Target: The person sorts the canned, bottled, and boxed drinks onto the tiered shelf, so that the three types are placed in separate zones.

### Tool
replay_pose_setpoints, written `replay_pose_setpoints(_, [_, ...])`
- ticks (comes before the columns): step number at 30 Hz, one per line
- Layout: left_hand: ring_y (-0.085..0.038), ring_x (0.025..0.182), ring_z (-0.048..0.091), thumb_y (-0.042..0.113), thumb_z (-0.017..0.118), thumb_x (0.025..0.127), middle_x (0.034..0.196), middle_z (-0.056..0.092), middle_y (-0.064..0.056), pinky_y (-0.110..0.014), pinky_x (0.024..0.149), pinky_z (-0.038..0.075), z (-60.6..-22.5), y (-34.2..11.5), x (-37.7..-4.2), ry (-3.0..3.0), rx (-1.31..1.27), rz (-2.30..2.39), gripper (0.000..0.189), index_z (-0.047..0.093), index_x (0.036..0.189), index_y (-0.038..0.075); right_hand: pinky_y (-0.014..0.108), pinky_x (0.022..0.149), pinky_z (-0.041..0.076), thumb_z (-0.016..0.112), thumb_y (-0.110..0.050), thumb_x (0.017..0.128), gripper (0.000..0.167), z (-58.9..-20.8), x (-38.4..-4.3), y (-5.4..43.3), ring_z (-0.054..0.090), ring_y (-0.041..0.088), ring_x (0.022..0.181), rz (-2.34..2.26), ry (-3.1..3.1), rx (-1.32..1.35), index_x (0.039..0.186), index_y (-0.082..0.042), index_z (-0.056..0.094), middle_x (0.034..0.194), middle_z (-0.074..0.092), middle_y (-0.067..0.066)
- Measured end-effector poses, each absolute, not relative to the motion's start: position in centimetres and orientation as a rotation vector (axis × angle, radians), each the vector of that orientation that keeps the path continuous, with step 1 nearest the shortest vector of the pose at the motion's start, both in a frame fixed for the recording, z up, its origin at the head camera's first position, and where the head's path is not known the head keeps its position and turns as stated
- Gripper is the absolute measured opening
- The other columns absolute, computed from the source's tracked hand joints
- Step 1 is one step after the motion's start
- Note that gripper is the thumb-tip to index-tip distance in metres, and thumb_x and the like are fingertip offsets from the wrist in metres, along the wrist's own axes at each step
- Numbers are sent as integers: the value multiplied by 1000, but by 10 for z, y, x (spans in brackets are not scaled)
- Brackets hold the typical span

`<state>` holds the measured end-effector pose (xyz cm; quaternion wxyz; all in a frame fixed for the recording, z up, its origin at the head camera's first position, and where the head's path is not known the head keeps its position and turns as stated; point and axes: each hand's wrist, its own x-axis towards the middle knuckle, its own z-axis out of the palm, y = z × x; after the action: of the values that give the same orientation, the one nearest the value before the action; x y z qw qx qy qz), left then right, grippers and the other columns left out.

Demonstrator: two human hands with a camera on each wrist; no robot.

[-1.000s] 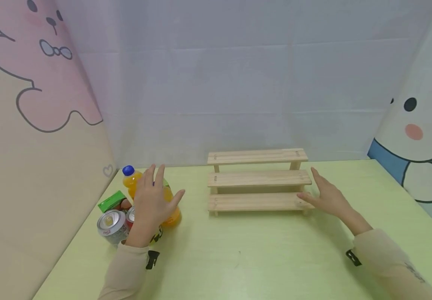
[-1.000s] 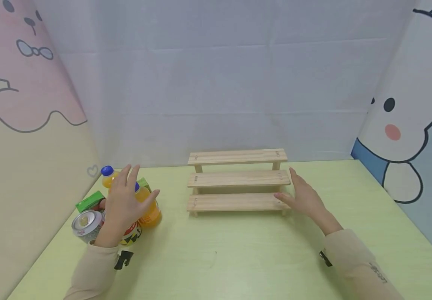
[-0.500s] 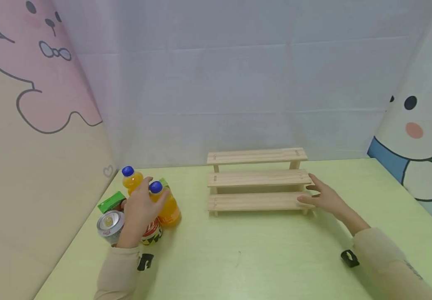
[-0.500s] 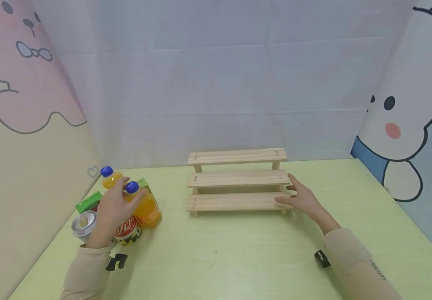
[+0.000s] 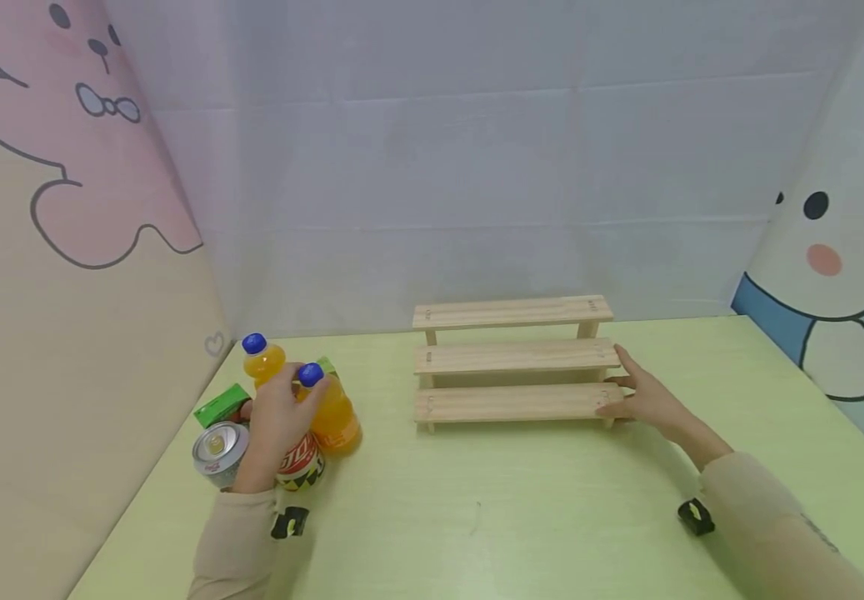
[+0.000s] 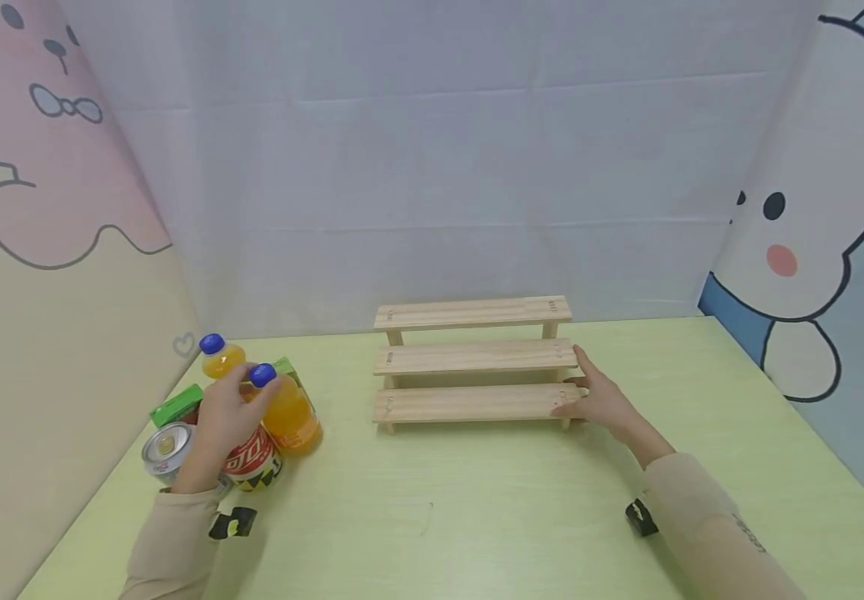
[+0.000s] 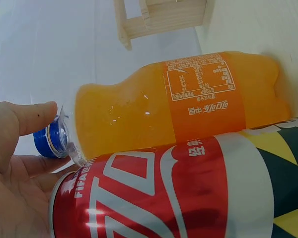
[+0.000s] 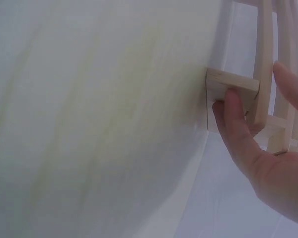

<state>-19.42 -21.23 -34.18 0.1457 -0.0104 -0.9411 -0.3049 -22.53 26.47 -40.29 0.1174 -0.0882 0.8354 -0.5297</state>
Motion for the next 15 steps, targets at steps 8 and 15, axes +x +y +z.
replay_pose_setpoints(8, [-38,100,55,32,52,92,116,55,-26,-52,85,45,-342,-214,-195,-2758,-21,-941,46,47,121,-3,40,70,53,68,-1,78,107,-406,-226,266,52,47,101,-1560,2447,-276,142,-9,-17,130,21,46])
replay_pose_setpoints(15, [-42,108,51,30,51,93,121,51,-27,-53,89,42,-338,-209,-196,-2783,-42,-972,47,44,124,-4,41,72,53,68,0,78,107,-409,-226,267,45,53,107,-1561,2452,-280,143,-11,-17,129,23,46])
